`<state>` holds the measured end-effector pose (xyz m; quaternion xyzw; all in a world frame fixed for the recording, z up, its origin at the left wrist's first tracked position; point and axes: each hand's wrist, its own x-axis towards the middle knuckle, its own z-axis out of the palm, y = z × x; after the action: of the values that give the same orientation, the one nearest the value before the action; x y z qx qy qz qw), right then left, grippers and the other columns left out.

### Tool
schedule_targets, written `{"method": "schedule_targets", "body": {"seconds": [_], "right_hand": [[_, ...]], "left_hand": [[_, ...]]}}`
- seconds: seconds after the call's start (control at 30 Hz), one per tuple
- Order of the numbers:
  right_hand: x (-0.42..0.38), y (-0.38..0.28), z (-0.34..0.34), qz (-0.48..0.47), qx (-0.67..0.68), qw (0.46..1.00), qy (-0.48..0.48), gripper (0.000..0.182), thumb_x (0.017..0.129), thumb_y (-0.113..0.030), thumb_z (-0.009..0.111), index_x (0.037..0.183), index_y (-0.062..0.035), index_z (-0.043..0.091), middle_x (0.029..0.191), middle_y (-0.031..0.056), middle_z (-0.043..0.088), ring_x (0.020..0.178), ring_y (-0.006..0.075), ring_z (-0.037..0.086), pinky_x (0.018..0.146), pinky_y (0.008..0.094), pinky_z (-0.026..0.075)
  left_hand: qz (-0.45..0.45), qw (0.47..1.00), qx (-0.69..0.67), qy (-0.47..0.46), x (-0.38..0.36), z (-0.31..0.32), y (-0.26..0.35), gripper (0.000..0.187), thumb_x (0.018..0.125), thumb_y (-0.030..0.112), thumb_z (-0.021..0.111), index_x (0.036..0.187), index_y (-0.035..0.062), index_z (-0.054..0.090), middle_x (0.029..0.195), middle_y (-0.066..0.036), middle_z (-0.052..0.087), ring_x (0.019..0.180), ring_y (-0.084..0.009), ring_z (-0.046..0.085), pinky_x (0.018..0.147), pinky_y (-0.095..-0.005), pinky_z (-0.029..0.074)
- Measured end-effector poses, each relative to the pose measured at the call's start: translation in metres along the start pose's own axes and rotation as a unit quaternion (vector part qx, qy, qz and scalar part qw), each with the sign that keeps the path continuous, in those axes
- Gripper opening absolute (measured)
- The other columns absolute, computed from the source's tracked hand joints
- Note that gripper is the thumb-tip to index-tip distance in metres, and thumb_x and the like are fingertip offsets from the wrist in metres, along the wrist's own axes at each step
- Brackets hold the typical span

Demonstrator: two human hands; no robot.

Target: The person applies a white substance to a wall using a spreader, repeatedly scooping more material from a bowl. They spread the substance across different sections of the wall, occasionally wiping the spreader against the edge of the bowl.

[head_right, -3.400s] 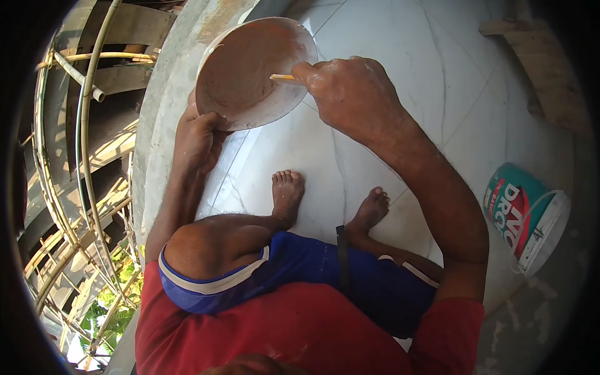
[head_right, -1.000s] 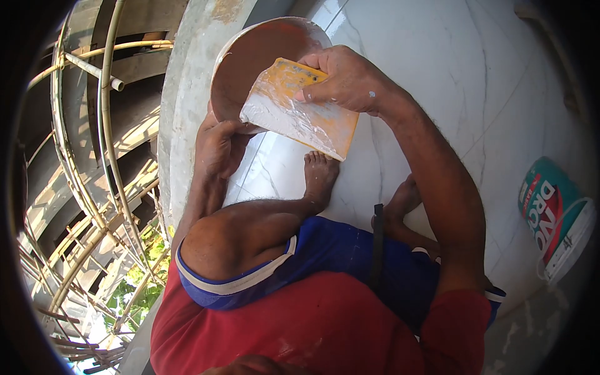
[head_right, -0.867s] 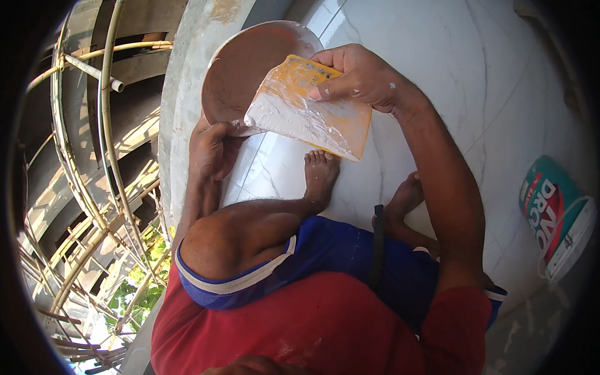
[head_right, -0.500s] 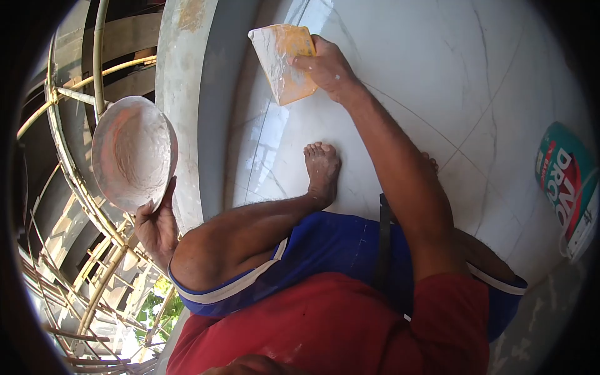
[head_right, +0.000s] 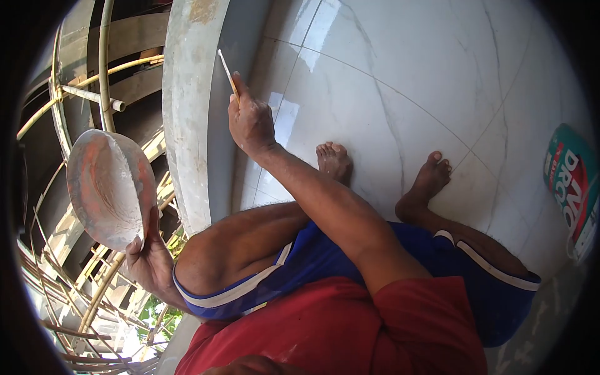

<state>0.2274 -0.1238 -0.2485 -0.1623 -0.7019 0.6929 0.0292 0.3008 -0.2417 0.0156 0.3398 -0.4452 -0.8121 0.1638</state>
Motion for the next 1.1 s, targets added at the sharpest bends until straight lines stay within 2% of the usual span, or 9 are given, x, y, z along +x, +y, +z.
{"method": "schedule_targets", "body": {"seconds": [0.2, 0.3, 0.53, 0.63, 0.7, 0.73, 0.93, 1.03, 1.1], "right_hand": [[0.0, -0.003, 0.023, -0.112, -0.051, 0.992, 0.032, 0.053, 0.086, 0.0, 0.057, 0.136, 0.0081, 0.043, 0.097, 0.0284, 0.066, 0.08, 0.0388, 0.069, 0.069, 0.0396, 0.057], [-0.007, 0.002, 0.031, -0.129, -0.101, 0.986, 0.013, 0.063, 0.08, 0.004, 0.058, 0.138, 0.0123, 0.037, 0.118, 0.0332, 0.059, 0.091, 0.04, 0.068, 0.073, 0.0397, 0.059], [-0.023, 0.008, 0.034, -0.151, -0.142, 0.978, -0.026, 0.061, 0.083, -0.002, 0.057, 0.136, 0.0169, 0.034, 0.126, 0.0373, 0.052, 0.104, 0.042, 0.064, 0.082, 0.0385, 0.059], [-0.036, 0.01, 0.022, -0.166, -0.167, 0.971, -0.038, 0.059, 0.083, -0.002, 0.057, 0.136, 0.0161, 0.036, 0.114, 0.0346, 0.06, 0.091, 0.0398, 0.068, 0.076, 0.0388, 0.059], [-0.043, 0.01, 0.002, -0.005, -0.109, 0.988, -0.105, 0.052, 0.083, 0.0, 0.058, 0.133, 0.0101, 0.046, 0.088, 0.0304, 0.065, 0.077, 0.0366, 0.069, 0.065, 0.0405, 0.056], [-0.039, 0.014, -0.001, -0.009, -0.072, 0.997, -0.022, 0.046, 0.086, -0.001, 0.056, 0.132, 0.0029, 0.053, 0.071, 0.0241, 0.062, 0.063, 0.0358, 0.065, 0.059, 0.042, 0.051], [0.024, 0.015, -0.032, -0.06, -0.025, 0.996, 0.056, 0.035, 0.09, -0.006, 0.058, 0.125, -0.0021, 0.061, 0.067, 0.0178, 0.062, 0.052, 0.025, 0.059, 0.055, 0.0346, 0.049], [0.039, 0.011, -0.028, -0.046, -0.069, 0.996, -0.029, 0.04, 0.083, 0.003, 0.058, 0.123, -0.0002, 0.061, 0.109, 0.0203, 0.068, 0.091, 0.0348, 0.068, 0.077, 0.0377, 0.056], [0.033, 0.016, -0.021, -0.102, -0.064, 0.993, -0.001, 0.041, 0.082, 0.004, 0.058, 0.122, -0.0005, 0.061, 0.111, 0.0204, 0.067, 0.093, 0.0348, 0.068, 0.079, 0.038, 0.057]], "left_hand": [[0.009, 1.0, 0.019, 0.009, 0.005, -0.009, 0.002, 0.094, 0.066, -0.018, 0.041, 0.152, 0.0028, 0.008, 0.153, -0.028, 0.018, 0.14, -0.0506, 0.02, 0.114, -0.0689, 0.018], [0.013, 1.0, 0.018, 0.004, 0.007, -0.01, 0.002, 0.094, 0.066, -0.018, 0.041, 0.152, 0.0031, 0.008, 0.153, -0.028, 0.019, 0.14, -0.0511, 0.019, 0.114, -0.0688, 0.019], [0.01, 1.0, -0.01, -0.005, 0.008, -0.001, -0.002, 0.095, 0.065, -0.018, 0.041, 0.152, 0.0028, 0.008, 0.153, -0.028, 0.018, 0.14, -0.0515, 0.017, 0.114, -0.0691, 0.019], [0.03, 0.999, 0.03, -0.003, 0.01, 0.0, -0.003, 0.095, 0.065, -0.018, 0.041, 0.152, 0.0041, 0.009, 0.153, -0.027, 0.018, 0.14, -0.0514, 0.017, 0.113, -0.0699, 0.019], [0.015, 1.0, 0.009, -0.012, 0.009, 0.001, -0.003, 0.095, 0.065, -0.018, 0.041, 0.152, 0.0049, 0.01, 0.153, -0.027, 0.018, 0.14, -0.0515, 0.017, 0.113, -0.0703, 0.019], [0.002, 1.0, -0.011, -0.02, 0.009, 0.0, -0.004, 0.095, 0.065, -0.018, 0.04, 0.152, 0.0056, 0.011, 0.154, -0.026, 0.018, 0.14, -0.0515, 0.018, 0.113, -0.0707, 0.019], [0.015, 1.0, 0.006, 0.002, 0.006, -0.004, -0.006, 0.094, 0.065, -0.018, 0.041, 0.152, 0.0061, 0.012, 0.153, -0.027, 0.019, 0.14, -0.0513, 0.02, 0.112, -0.0717, 0.019], [0.012, 1.0, -0.007, 0.004, 0.006, -0.007, -0.005, 0.095, 0.065, -0.018, 0.041, 0.152, 0.006, 0.012, 0.153, -0.027, 0.019, 0.14, -0.0512, 0.019, 0.112, -0.0718, 0.019], [0.016, 1.0, -0.002, 0.003, 0.006, -0.008, -0.004, 0.095, 0.065, -0.018, 0.041, 0.152, 0.0059, 0.012, 0.153, -0.027, 0.019, 0.14, -0.0512, 0.019, 0.112, -0.0718, 0.019]]}}
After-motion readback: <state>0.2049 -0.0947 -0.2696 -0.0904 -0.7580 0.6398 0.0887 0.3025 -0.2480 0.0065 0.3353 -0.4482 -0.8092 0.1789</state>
